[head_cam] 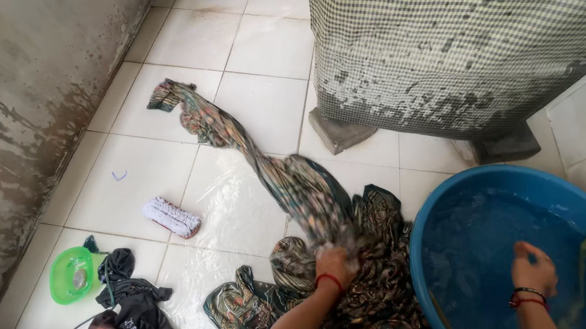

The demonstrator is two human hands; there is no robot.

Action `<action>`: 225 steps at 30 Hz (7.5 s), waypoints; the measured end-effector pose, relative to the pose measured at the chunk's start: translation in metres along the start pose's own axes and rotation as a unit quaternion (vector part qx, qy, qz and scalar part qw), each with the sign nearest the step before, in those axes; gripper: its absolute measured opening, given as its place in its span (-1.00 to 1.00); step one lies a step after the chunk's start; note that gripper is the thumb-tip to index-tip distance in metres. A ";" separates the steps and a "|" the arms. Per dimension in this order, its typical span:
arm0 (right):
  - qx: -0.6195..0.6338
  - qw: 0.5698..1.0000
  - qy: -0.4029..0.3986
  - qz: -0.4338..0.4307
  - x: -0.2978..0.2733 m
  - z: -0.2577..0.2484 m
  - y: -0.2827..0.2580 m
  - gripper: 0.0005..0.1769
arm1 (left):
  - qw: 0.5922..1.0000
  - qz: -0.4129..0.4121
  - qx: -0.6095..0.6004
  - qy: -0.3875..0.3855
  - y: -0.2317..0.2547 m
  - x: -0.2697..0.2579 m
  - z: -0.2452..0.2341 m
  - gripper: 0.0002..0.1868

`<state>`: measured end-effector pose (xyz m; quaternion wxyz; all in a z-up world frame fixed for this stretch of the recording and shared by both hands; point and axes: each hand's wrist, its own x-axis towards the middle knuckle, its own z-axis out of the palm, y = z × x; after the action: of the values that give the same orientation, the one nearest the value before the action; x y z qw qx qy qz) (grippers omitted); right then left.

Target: The person washes clothes by hand in a bucket, scrubbing a floral patterned garment on the floor and then rinsing it in a blue bucket under a tap.

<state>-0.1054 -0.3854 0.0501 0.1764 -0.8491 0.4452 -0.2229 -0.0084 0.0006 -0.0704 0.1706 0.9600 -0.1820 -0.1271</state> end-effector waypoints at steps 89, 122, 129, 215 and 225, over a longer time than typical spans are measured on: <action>-0.089 0.832 -0.422 -0.349 -0.211 0.139 -0.153 -0.45 | 0.476 -0.403 -0.683 0.380 -0.181 -0.104 -0.038 -0.68; 0.049 0.952 -0.107 -0.284 -0.180 0.100 -0.210 -0.64 | 0.788 -0.415 -0.057 0.452 -0.268 -0.113 -0.098 -0.68; 0.120 0.818 -0.364 -0.428 -0.215 0.207 -0.282 -0.46 | 0.929 -0.216 -0.212 0.214 -0.201 -0.064 -0.127 -0.63; 0.709 0.480 -0.497 0.142 -0.049 0.023 -0.170 -0.55 | 0.991 0.131 0.001 -0.008 -0.026 0.027 -0.067 -0.47; -0.068 0.792 -0.505 -0.336 -0.100 0.176 -0.254 -0.34 | 0.979 -0.051 0.099 -0.168 -0.016 0.036 -0.175 -0.13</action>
<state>0.1108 -0.1470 0.0071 0.2320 -0.9467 -0.0070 0.2231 0.0824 0.0498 0.0764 0.0346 0.9450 -0.1706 -0.2768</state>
